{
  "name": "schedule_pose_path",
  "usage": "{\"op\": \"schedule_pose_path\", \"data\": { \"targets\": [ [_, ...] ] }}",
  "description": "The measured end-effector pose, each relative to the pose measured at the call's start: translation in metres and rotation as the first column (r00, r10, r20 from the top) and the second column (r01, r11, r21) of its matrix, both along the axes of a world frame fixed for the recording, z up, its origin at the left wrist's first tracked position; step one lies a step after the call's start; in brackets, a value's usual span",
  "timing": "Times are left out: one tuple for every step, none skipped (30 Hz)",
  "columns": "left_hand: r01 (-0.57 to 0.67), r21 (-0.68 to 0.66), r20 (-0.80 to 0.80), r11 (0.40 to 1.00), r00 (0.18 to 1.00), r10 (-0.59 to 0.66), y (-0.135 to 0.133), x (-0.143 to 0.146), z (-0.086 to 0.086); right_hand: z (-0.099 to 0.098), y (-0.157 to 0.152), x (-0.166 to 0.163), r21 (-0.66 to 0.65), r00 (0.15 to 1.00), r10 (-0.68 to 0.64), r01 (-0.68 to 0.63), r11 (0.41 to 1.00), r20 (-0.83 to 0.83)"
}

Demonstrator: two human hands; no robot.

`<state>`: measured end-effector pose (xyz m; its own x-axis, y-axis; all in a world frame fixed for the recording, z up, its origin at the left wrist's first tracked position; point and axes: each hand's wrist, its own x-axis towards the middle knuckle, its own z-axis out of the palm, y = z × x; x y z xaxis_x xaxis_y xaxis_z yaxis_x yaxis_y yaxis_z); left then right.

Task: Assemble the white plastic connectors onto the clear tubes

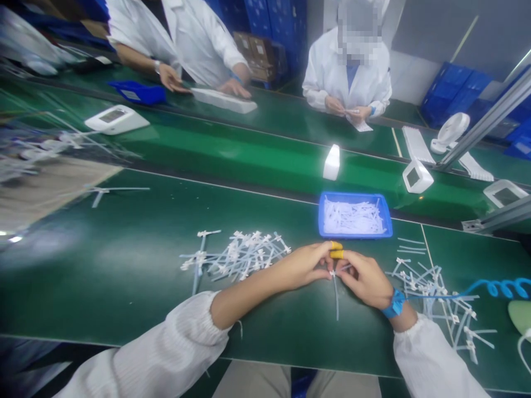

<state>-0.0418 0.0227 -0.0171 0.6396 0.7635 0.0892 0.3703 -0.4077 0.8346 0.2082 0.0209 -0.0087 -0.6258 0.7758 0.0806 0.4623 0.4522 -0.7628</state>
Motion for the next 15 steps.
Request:
{"op": "schedule_pose_path", "data": {
  "targets": [
    [0.002, 0.002, 0.0, 1.0, 1.0, -0.002, 0.0001, 0.0, 0.0003, 0.0002, 0.0, 0.0, -0.005, 1.0, 0.0, 0.0, 1.0, -0.002],
    [0.003, 0.003, -0.002, 1.0, 1.0, -0.003, 0.0001, 0.0, 0.0006, 0.0005, -0.0001, -0.0001, -0.003, 1.0, 0.001, -0.001, 1.0, -0.001],
    [0.004, 0.003, -0.005, 1.0, 1.0, -0.004, 0.0001, 0.0, 0.0009, 0.001, -0.0002, -0.0003, 0.003, 1.0, 0.003, -0.003, 1.0, 0.002],
    [0.004, 0.0, -0.006, 1.0, 1.0, -0.004, 0.0001, 0.0, 0.0012, 0.0016, -0.0003, -0.0006, 0.011, 1.0, 0.006, -0.006, 1.0, 0.005],
    [0.002, -0.003, -0.007, 1.0, 1.0, -0.002, 0.0001, 0.0001, 0.0014, 0.0022, -0.0004, -0.0009, 0.022, 1.0, 0.007, -0.007, 1.0, 0.009],
    [-0.003, -0.007, -0.005, 1.0, 1.0, 0.002, 0.0001, 0.0002, 0.0016, 0.0026, -0.0005, -0.0012, 0.034, 1.0, 0.007, -0.008, 0.999, 0.014],
    [-0.007, -0.01, -0.003, 1.0, 1.0, 0.007, 0.0001, 0.0004, 0.0017, 0.003, -0.0005, -0.0015, 0.047, 1.0, 0.007, -0.008, 0.999, 0.019],
    [-0.01, -0.012, -0.002, 1.0, 1.0, 0.01, 0.0001, 0.0006, 0.0018, 0.0031, -0.0004, -0.0017, 0.056, 1.0, 0.009, -0.011, 0.998, 0.026],
    [-0.011, -0.011, -0.003, 1.0, 1.0, 0.011, 0.0002, 0.0008, 0.0019, 0.0031, -0.0004, -0.0018, 0.061, 0.999, 0.013, -0.015, 0.998, 0.031],
    [-0.011, -0.009, -0.003, 1.0, 1.0, 0.011, 0.0002, 0.0009, 0.0018, 0.003, -0.0003, -0.0018, 0.062, 0.999, 0.016, -0.019, 0.998, 0.034],
    [-0.009, -0.007, -0.004, 1.0, 1.0, 0.009, 0.0002, 0.001, 0.0018, 0.0029, -0.0004, -0.0018, 0.06, 0.999, 0.02, -0.022, 0.998, 0.032],
    [-0.008, -0.004, -0.003, 1.0, 1.0, 0.008, 0.0002, 0.0011, 0.0016, 0.0028, -0.0006, -0.0017, 0.056, 0.999, 0.024, -0.025, 0.998, 0.03],
    [-0.006, -0.001, 0.0, 1.0, 1.0, 0.006, 0.0002, 0.0012, 0.0012, 0.0029, -0.001, -0.0016, 0.054, 0.999, 0.026, -0.027, 0.998, 0.026],
    [-0.005, 0.002, 0.004, 1.0, 1.0, 0.005, 0.0003, 0.0012, 0.0008, 0.0031, -0.0014, -0.0016, 0.056, 0.999, 0.027, -0.028, 0.998, 0.024],
    [-0.005, 0.004, 0.009, 1.0, 1.0, 0.005, 0.0005, 0.0012, 0.0003, 0.0034, -0.002, -0.0016, 0.061, 0.999, 0.027, -0.029, 0.998, 0.024]
  ]
}}
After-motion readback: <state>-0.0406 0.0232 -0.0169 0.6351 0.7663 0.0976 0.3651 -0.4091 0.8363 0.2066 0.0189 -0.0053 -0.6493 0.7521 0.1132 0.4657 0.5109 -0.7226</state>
